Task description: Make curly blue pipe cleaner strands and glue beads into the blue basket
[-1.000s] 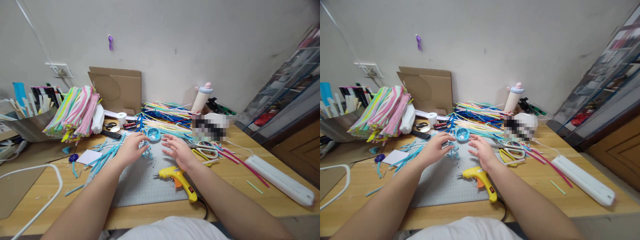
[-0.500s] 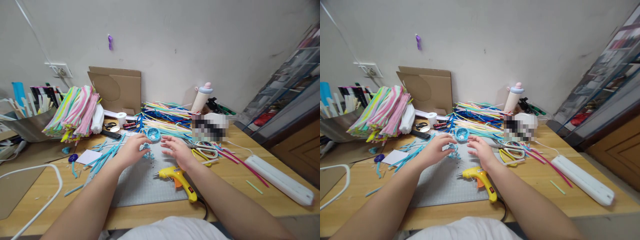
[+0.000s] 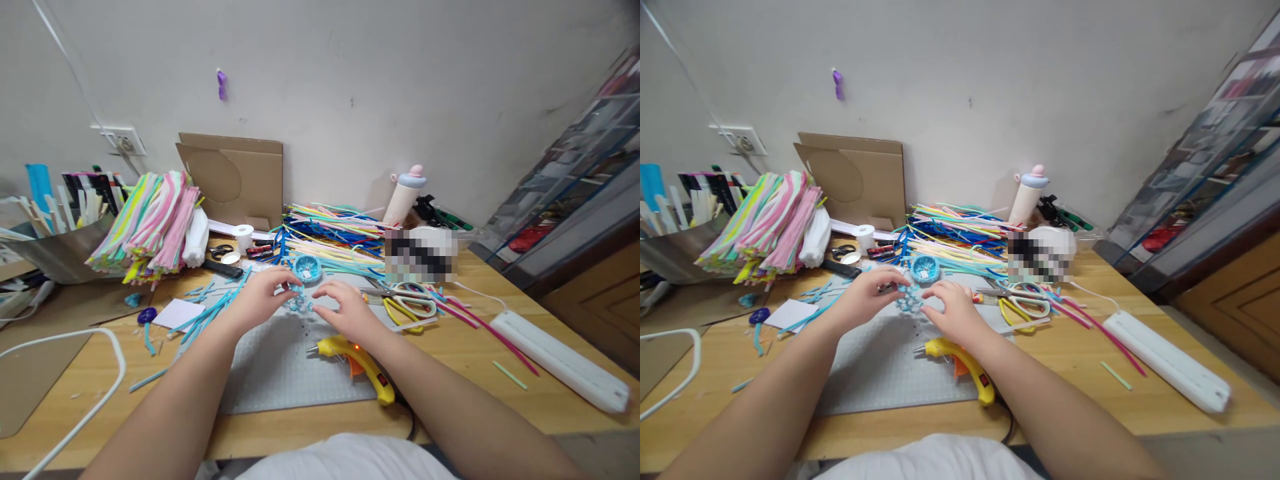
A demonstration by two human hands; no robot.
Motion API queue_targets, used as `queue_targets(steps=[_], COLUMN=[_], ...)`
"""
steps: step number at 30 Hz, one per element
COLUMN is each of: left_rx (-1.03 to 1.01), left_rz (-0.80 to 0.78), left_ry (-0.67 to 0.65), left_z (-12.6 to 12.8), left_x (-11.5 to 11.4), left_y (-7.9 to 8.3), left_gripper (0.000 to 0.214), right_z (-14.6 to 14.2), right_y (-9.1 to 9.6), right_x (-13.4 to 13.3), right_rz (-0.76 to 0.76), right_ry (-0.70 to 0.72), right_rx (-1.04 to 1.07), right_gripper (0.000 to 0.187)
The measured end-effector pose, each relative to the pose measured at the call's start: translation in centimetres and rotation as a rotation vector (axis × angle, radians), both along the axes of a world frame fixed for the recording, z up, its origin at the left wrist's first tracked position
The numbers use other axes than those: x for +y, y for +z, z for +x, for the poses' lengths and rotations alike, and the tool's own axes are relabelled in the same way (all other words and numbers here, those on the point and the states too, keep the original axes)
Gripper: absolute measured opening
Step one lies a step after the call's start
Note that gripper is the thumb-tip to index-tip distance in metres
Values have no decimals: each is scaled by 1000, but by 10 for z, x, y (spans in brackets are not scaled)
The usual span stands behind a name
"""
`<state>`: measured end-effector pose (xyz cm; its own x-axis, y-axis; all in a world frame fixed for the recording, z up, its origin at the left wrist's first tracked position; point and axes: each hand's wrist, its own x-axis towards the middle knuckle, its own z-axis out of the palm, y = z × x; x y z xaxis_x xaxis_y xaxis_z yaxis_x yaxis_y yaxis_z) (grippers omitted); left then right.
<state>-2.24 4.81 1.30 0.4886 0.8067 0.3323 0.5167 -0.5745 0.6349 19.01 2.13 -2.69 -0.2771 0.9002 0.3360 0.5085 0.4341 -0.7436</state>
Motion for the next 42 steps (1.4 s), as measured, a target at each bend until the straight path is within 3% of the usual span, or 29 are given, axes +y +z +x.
queue_targets(steps=[4, 8, 17, 31, 42], left_rx=[-111, -224, -394, -462, -464], left_rz=[-95, -224, -409, -529, -539], left_ry=[77, 66, 43, -71, -95], left_z=[-1, 0, 1, -13, -10], left_x=[-1, 0, -1, 7, 8], left_y=[4, 3, 5, -7, -7], left_gripper=[17, 21, 29, 26, 19], right_z=[0, 1, 0, 0, 1], right_y=[7, 10, 12, 16, 18], right_x=[-5, -8, -7, -8, -7], right_rz=[86, 134, 144, 37, -2], right_ry=[7, 4, 15, 107, 116], right_rx=[33, 59, 96, 225, 279], right_gripper=[15, 3, 4, 4, 5])
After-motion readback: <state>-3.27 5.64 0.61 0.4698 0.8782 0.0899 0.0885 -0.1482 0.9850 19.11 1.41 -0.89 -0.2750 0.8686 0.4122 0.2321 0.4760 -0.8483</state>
